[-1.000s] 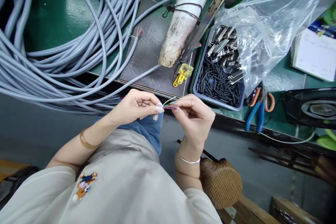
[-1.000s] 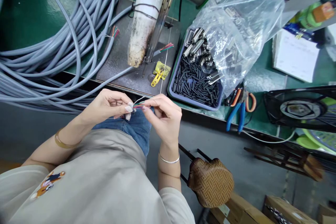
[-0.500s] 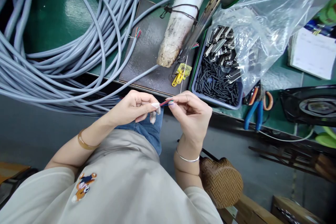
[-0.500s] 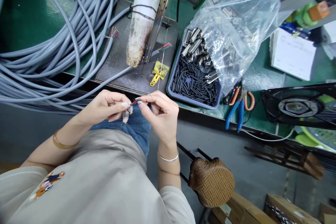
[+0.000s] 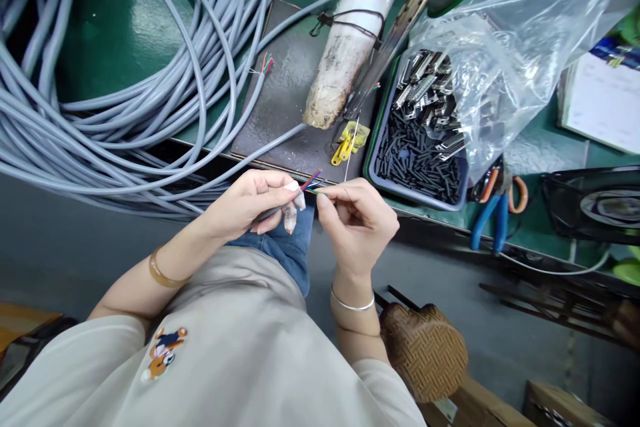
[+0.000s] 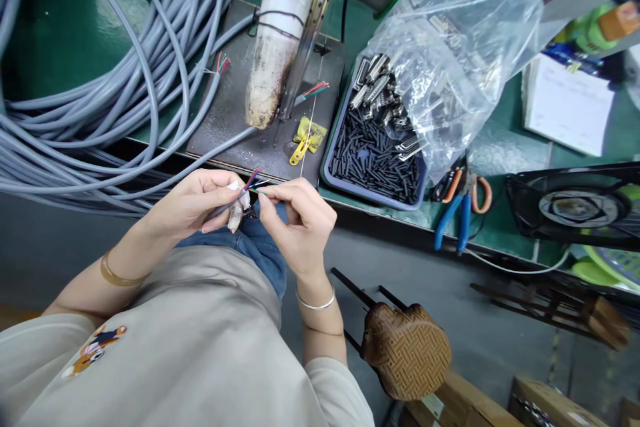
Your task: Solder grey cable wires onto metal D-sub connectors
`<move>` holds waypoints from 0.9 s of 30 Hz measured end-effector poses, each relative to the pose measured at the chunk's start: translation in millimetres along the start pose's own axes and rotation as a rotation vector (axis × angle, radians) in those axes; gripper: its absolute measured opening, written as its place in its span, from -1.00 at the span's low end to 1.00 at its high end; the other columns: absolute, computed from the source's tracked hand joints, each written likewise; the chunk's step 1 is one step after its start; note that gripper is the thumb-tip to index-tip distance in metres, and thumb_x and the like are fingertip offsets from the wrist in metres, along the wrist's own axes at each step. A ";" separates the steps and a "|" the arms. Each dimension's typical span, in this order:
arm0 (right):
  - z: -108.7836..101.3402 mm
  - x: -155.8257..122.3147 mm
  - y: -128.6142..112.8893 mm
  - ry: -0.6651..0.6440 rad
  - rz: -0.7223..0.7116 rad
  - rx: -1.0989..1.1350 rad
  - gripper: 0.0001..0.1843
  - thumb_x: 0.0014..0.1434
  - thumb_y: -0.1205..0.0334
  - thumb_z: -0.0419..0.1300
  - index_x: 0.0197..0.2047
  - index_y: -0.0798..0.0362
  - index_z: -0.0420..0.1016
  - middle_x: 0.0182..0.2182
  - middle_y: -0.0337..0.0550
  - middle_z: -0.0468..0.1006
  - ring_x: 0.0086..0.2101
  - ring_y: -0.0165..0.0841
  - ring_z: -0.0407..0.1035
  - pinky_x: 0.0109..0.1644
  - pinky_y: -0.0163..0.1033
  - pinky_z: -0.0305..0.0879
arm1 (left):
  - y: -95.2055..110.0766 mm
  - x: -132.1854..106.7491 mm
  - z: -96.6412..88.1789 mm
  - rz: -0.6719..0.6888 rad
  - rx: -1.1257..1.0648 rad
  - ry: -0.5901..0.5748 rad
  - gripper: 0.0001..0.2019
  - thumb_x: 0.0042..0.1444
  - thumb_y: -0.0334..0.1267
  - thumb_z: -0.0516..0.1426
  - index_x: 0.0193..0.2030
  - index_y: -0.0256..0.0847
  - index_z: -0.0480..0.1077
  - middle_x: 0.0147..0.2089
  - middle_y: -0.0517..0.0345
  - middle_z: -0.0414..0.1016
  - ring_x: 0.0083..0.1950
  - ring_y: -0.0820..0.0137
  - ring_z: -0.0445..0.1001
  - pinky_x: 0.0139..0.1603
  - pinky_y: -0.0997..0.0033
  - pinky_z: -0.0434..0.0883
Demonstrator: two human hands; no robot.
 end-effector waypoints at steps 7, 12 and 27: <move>4.9 3.1 19.6 -0.050 0.197 0.149 -0.94 0.24 0.24 0.34 -0.29 -0.03 0.64 -0.41 -0.28 0.50 -0.53 -0.53 0.14 -0.51 -0.29 -0.02 | -0.2 2.3 -0.8 0.011 0.015 0.010 -0.49 0.03 0.14 0.38 -0.39 -0.34 0.42 -0.57 0.11 0.54 -0.76 0.67 0.17 -0.71 0.62 -0.02; 6.4 5.7 23.9 -0.078 0.249 0.179 -0.93 0.22 0.25 0.35 -0.33 -0.02 0.62 -0.42 -0.29 0.48 -0.51 -0.53 0.16 -0.49 -0.31 -0.02 | -2.9 1.4 -3.0 0.047 0.045 0.029 -0.55 0.11 0.08 0.35 -0.35 -0.35 0.44 -0.54 0.12 0.56 -0.74 0.67 0.21 -0.72 0.65 0.02; 6.3 15.1 27.0 -0.178 0.308 0.205 -0.95 0.13 0.26 0.37 -0.38 0.00 0.64 -0.46 -0.26 0.49 -0.51 -0.52 0.21 -0.53 -0.33 -0.06 | -2.4 0.1 1.7 0.030 0.123 0.007 -0.55 0.12 0.09 0.33 -0.35 -0.35 0.45 -0.54 0.15 0.53 -0.72 0.67 0.23 -0.72 0.66 0.09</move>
Point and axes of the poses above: each hand's wrist, its own x-axis towards the middle knuckle, its own z-axis out of the palm, y = z × x, the point moved 9 cm from there along x, towards the middle knuckle
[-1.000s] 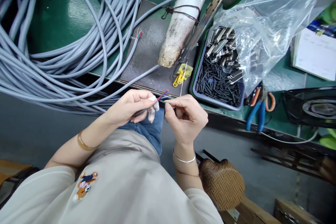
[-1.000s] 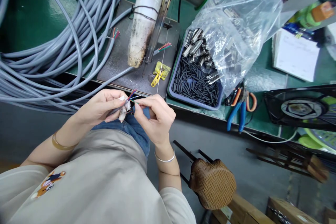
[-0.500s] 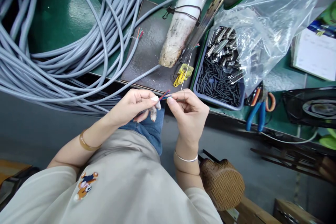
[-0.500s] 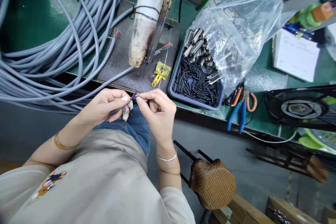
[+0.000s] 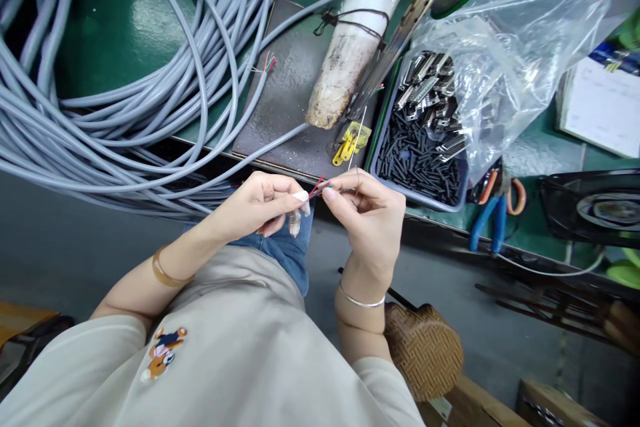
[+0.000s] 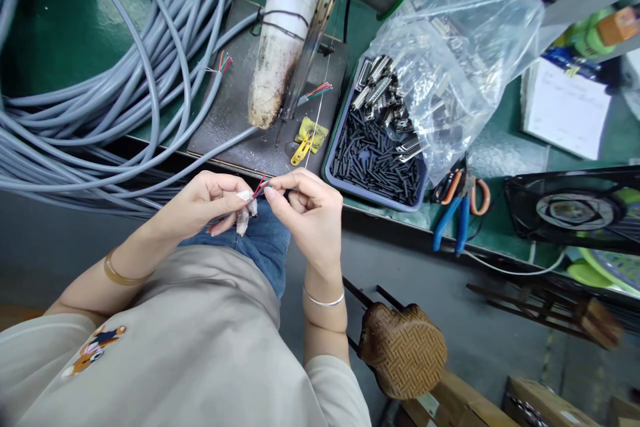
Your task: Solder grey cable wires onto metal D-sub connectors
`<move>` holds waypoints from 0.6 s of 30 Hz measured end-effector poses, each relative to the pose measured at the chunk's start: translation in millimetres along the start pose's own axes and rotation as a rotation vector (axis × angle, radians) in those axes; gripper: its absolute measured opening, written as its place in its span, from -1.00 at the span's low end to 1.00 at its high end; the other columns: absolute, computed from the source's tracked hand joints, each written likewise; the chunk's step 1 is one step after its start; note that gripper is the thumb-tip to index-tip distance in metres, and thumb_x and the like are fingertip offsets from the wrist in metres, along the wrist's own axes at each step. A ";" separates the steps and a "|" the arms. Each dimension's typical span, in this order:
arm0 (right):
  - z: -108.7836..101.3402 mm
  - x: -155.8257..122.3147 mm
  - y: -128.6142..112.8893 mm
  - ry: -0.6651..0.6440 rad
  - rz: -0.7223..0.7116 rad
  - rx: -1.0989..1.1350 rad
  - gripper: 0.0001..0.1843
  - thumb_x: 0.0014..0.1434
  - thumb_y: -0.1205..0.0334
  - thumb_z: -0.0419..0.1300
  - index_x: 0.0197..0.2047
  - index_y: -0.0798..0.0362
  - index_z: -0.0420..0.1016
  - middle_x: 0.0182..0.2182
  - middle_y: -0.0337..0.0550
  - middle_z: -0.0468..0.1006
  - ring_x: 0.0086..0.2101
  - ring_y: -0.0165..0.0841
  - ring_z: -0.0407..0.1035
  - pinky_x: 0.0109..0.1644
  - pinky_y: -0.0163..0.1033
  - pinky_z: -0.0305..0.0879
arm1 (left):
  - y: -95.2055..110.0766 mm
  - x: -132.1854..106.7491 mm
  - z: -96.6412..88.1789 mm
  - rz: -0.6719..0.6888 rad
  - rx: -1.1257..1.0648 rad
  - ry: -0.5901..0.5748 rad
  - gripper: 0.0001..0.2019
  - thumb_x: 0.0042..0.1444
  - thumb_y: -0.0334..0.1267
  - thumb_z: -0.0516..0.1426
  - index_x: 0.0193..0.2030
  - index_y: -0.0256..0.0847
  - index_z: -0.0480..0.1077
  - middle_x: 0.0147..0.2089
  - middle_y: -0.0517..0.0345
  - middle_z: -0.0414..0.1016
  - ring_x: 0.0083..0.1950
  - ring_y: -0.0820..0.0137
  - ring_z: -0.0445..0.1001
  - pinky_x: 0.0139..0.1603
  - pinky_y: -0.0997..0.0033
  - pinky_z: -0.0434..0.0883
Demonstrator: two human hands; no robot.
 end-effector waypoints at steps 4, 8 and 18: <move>0.2 1.1 -3.3 -0.019 -0.023 -0.001 -0.95 0.11 0.28 0.37 -0.39 -0.02 0.65 -0.48 -0.26 0.51 -0.53 -0.52 0.20 -0.53 -0.33 -0.07 | -1.4 -0.1 1.4 -0.012 0.022 -0.028 -0.57 0.14 0.07 0.33 -0.34 -0.35 0.46 -0.51 0.15 0.54 -0.71 0.67 0.25 -0.72 0.66 0.08; -1.5 2.9 -5.2 -0.026 -0.040 -0.051 -0.96 0.09 0.28 0.38 -0.39 -0.02 0.67 -0.49 -0.26 0.51 -0.53 -0.51 0.19 -0.54 -0.33 -0.08 | -2.5 -0.3 1.1 -0.013 0.024 -0.041 -0.57 0.14 0.08 0.33 -0.34 -0.34 0.47 -0.50 0.15 0.54 -0.72 0.66 0.25 -0.73 0.66 0.07; -2.9 3.7 -10.5 -0.077 -0.096 -0.112 -0.95 0.13 0.26 0.38 -0.35 -0.06 0.71 -0.49 -0.24 0.57 -0.55 -0.50 0.17 -0.54 -0.31 -0.04 | -1.5 -0.5 2.2 -0.020 0.036 -0.042 -0.57 0.13 0.07 0.33 -0.35 -0.34 0.47 -0.51 0.15 0.54 -0.72 0.66 0.25 -0.74 0.67 0.08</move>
Point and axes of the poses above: each hand's wrist, its own x-axis towards the middle knuckle, its own z-axis out of the palm, y = z × x, the point moved 9 cm from there along x, towards the middle knuckle
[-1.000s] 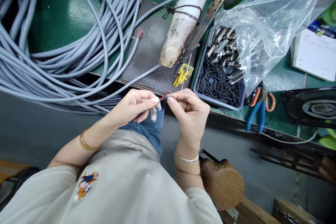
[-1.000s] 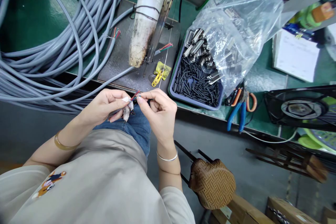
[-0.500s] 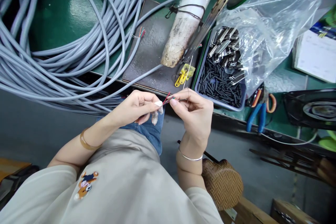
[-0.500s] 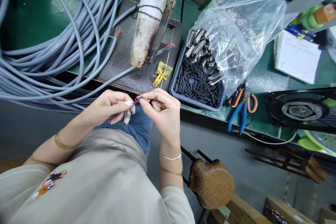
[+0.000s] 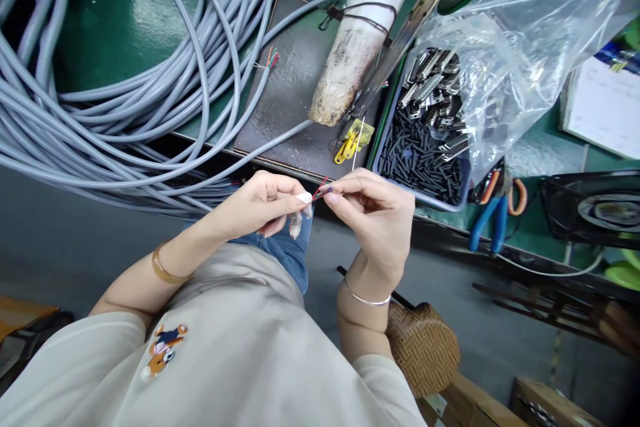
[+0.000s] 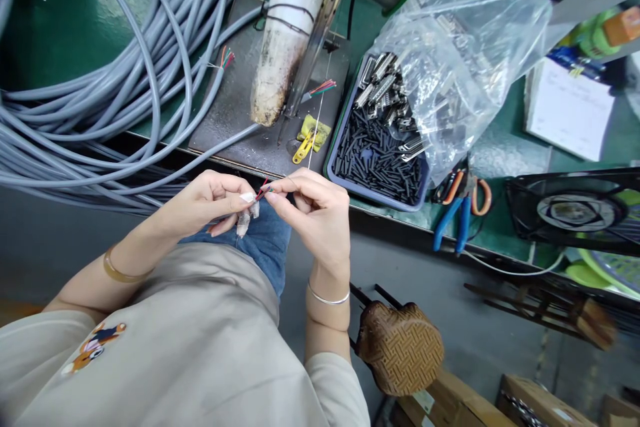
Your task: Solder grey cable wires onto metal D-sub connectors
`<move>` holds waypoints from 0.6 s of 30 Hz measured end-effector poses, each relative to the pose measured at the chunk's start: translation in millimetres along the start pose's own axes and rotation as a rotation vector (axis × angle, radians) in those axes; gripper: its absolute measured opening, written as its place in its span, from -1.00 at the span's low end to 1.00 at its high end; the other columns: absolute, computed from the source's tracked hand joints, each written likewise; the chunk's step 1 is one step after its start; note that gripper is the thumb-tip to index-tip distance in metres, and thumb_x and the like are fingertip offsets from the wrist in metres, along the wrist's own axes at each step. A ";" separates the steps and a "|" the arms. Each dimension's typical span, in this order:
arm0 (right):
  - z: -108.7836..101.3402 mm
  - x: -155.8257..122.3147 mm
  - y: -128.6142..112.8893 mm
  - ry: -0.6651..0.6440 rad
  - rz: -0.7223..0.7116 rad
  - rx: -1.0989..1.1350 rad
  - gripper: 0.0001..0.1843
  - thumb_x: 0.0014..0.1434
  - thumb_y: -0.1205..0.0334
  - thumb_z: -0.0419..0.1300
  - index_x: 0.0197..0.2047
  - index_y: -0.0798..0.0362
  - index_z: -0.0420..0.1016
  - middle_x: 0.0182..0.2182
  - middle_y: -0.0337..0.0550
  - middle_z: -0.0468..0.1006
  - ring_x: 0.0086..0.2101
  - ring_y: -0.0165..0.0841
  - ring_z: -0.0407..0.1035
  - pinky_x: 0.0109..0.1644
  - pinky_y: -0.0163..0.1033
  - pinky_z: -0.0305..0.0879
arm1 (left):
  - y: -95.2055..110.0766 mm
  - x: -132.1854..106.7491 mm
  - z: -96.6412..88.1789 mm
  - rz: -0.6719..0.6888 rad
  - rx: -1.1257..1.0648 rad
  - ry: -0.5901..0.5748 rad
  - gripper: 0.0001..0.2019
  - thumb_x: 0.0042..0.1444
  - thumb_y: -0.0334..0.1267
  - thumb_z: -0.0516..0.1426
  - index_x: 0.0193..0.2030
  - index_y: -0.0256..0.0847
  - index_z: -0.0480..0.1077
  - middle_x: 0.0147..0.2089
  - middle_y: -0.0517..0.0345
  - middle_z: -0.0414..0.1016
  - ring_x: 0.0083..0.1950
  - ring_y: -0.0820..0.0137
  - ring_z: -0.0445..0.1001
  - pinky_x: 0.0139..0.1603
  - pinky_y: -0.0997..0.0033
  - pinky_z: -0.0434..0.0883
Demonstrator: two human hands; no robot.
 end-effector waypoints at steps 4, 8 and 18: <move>0.3 0.5 -4.4 -0.017 -0.020 -0.034 -0.96 0.13 0.25 0.39 -0.34 -0.05 0.71 -0.47 -0.25 0.60 -0.58 -0.52 0.14 -0.55 -0.31 -0.02 | -1.7 0.7 0.9 -0.019 0.028 0.000 -0.55 0.13 0.09 0.32 -0.35 -0.34 0.45 -0.51 0.14 0.54 -0.73 0.65 0.25 -0.75 0.66 0.07; 1.9 -0.5 -6.6 -0.040 -0.036 -0.047 -0.95 0.14 0.30 0.38 -0.35 -0.02 0.68 -0.46 -0.28 0.58 -0.61 -0.57 0.07 -0.55 -0.31 -0.04 | -2.6 1.3 2.0 -0.029 0.062 0.018 -0.54 0.13 0.10 0.32 -0.36 -0.34 0.42 -0.53 0.14 0.53 -0.72 0.66 0.24 -0.74 0.66 0.08; -0.6 -12.1 0.6 0.136 0.002 -0.033 -0.93 0.19 0.24 0.35 -0.35 -0.01 0.64 -0.45 -0.27 0.51 -0.61 -0.57 -0.01 -0.56 -0.29 -0.15 | 14.2 -0.7 0.8 0.233 0.056 0.184 -0.68 0.16 -0.19 0.32 -0.04 -0.29 0.41 -0.55 0.43 0.28 -0.62 0.68 0.19 -0.62 0.69 0.19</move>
Point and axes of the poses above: each hand's wrist, its own x-axis towards the middle knuckle, its own z-axis out of the palm, y = z × x, the point moved 9 cm from there along x, towards the middle knuckle
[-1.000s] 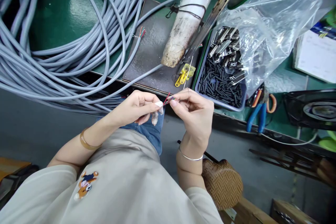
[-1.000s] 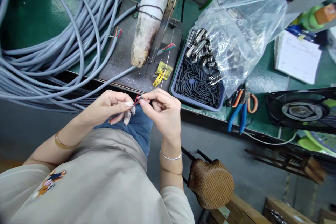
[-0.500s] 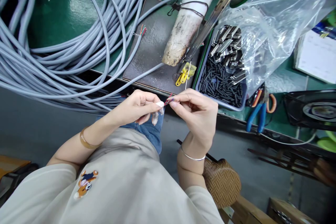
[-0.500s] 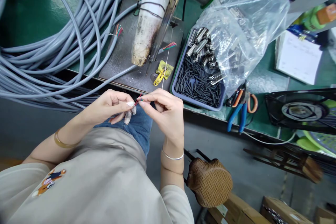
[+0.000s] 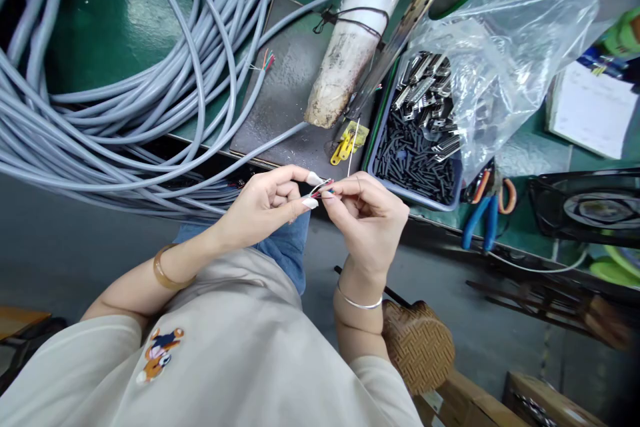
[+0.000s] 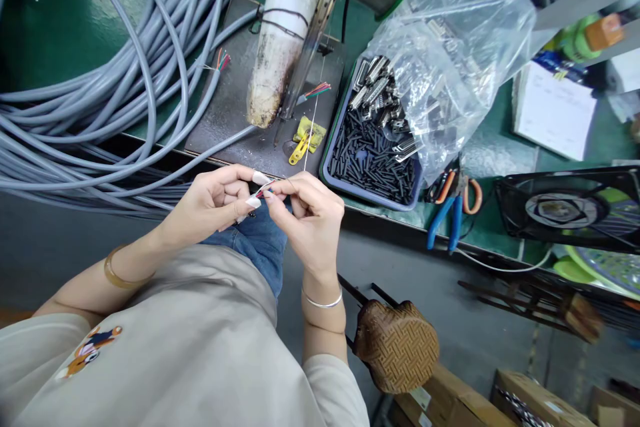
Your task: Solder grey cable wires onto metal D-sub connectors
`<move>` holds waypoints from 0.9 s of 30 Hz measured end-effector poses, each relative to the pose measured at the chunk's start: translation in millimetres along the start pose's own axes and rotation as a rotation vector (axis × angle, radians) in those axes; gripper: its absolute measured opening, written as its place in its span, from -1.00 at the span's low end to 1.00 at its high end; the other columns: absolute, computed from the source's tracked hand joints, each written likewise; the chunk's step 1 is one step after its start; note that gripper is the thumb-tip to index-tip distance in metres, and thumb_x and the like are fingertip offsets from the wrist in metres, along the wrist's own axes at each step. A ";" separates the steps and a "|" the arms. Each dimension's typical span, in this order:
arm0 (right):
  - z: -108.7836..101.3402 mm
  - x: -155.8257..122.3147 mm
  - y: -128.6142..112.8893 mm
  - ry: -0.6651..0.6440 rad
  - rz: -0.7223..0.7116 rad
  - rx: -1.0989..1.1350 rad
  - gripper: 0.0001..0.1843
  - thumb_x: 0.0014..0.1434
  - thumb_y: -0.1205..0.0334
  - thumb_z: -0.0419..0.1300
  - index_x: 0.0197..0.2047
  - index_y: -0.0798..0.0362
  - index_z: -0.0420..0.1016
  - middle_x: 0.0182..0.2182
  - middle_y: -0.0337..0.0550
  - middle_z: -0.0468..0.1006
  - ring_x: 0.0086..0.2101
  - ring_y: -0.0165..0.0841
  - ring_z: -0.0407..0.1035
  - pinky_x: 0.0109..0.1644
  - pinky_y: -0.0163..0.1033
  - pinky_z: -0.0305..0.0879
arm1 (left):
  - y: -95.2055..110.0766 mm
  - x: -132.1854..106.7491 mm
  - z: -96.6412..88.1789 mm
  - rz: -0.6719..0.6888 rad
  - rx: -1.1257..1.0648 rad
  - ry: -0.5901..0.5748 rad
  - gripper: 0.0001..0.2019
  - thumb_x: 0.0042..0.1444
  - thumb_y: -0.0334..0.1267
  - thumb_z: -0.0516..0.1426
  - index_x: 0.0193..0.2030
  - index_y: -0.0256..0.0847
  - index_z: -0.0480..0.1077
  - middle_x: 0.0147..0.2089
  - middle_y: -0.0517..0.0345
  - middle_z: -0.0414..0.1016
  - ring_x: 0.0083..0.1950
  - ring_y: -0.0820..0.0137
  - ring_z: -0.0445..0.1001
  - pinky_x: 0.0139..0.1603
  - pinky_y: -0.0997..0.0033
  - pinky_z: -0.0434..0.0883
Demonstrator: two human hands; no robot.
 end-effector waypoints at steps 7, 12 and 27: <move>10.2 -12.3 21.0 0.244 0.071 0.183 -0.90 0.19 0.16 0.33 -0.33 -0.01 0.59 -0.44 -0.29 0.43 -0.49 -0.50 0.23 -0.47 -0.33 0.11 | 5.6 -0.5 3.0 0.049 -0.041 0.124 -0.73 0.26 -0.16 0.22 -0.01 -0.30 0.41 -0.46 0.35 0.34 -0.65 0.68 0.22 -0.67 0.66 0.20; 12.8 -15.1 22.5 0.274 0.078 0.170 -0.90 0.20 0.17 0.34 -0.32 -0.01 0.60 -0.44 -0.32 0.44 -0.54 -0.54 0.13 -0.49 -0.33 0.05 | 5.9 -0.4 1.0 0.080 -0.092 0.169 -0.78 0.23 -0.20 0.23 -0.15 -0.18 0.26 -0.38 0.34 0.36 -0.57 0.62 0.42 -0.63 0.66 0.33; 10.0 -14.1 19.7 0.234 0.074 0.224 -0.95 0.18 0.24 0.36 -0.34 -0.03 0.62 -0.45 -0.36 0.43 -0.56 -0.58 0.07 -0.52 -0.34 -0.03 | 44.3 -23.7 2.3 0.666 0.626 0.494 -0.97 0.17 -0.44 0.21 -0.25 -0.28 0.48 -0.43 0.27 0.54 -0.58 0.67 0.24 -0.55 0.64 0.23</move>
Point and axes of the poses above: each hand's wrist, its own x-axis towards the middle knuckle, its own z-axis out of the palm, y = z × x, the point moved 9 cm from there along x, towards the middle knuckle
